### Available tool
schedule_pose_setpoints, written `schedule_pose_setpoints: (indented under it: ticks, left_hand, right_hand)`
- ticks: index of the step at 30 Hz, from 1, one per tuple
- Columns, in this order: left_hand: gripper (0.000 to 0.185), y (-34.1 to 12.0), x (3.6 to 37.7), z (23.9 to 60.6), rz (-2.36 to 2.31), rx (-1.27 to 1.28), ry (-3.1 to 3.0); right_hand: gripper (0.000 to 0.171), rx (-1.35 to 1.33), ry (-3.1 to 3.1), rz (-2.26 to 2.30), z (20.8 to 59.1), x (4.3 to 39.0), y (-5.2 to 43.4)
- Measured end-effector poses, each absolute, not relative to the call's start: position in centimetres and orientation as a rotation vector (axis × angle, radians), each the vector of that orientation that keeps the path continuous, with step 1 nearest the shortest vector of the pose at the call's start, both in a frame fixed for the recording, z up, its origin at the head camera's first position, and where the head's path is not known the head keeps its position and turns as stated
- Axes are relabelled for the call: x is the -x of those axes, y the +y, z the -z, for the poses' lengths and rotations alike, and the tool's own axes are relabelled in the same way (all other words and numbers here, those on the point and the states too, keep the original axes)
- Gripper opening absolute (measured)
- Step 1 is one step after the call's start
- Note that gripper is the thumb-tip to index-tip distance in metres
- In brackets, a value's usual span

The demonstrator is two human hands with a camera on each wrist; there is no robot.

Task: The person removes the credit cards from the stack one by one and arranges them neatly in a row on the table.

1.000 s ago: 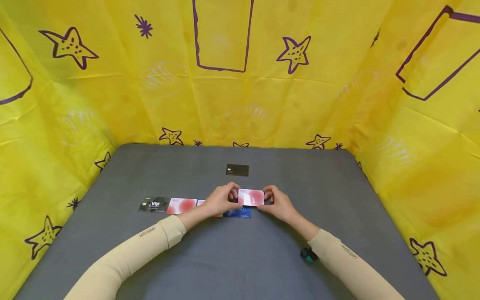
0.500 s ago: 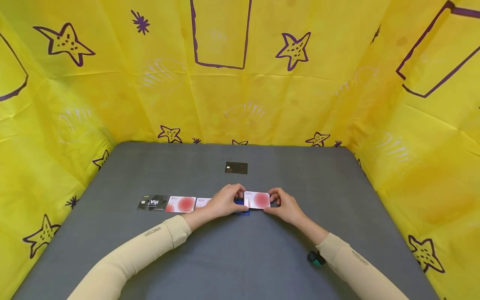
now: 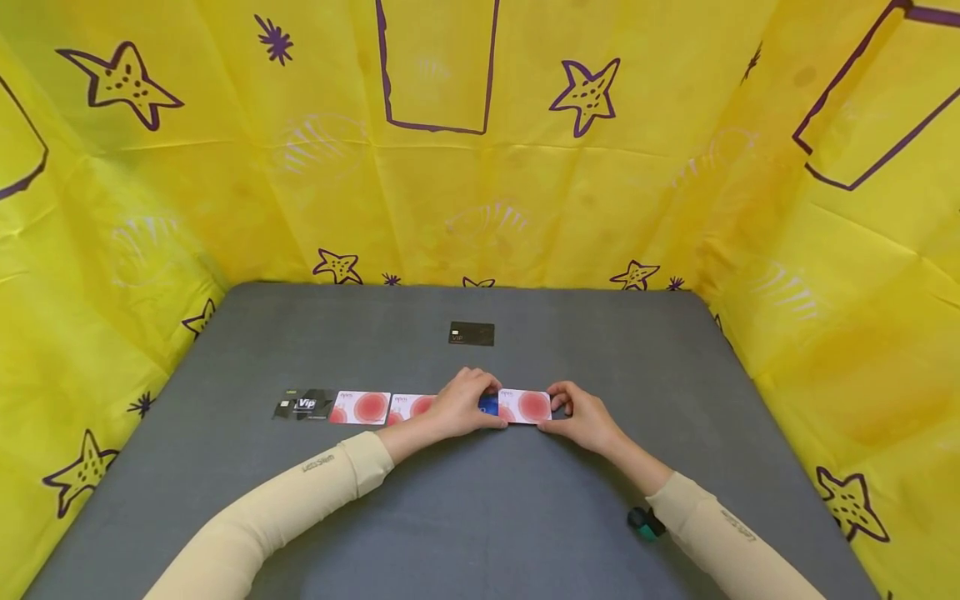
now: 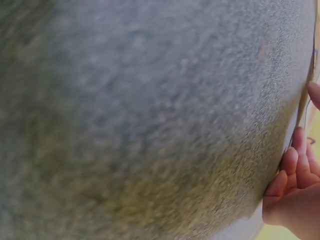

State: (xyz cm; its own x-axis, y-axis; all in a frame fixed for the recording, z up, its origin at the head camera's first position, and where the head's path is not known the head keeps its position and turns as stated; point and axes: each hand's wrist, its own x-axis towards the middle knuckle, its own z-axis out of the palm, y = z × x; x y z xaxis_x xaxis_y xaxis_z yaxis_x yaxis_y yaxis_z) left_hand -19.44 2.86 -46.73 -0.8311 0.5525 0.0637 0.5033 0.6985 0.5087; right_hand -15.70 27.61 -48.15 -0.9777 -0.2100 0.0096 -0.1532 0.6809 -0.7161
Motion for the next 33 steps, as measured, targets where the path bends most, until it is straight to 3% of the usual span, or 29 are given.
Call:
schedule_pose_setpoints:
  ticks: [33]
  left_hand:
    - [0.052,3.28,19.03,47.25,-0.705,-0.866,2.778]
  right_hand:
    - [0.050,0.396,2.832,1.104,47.89,15.36,28.30]
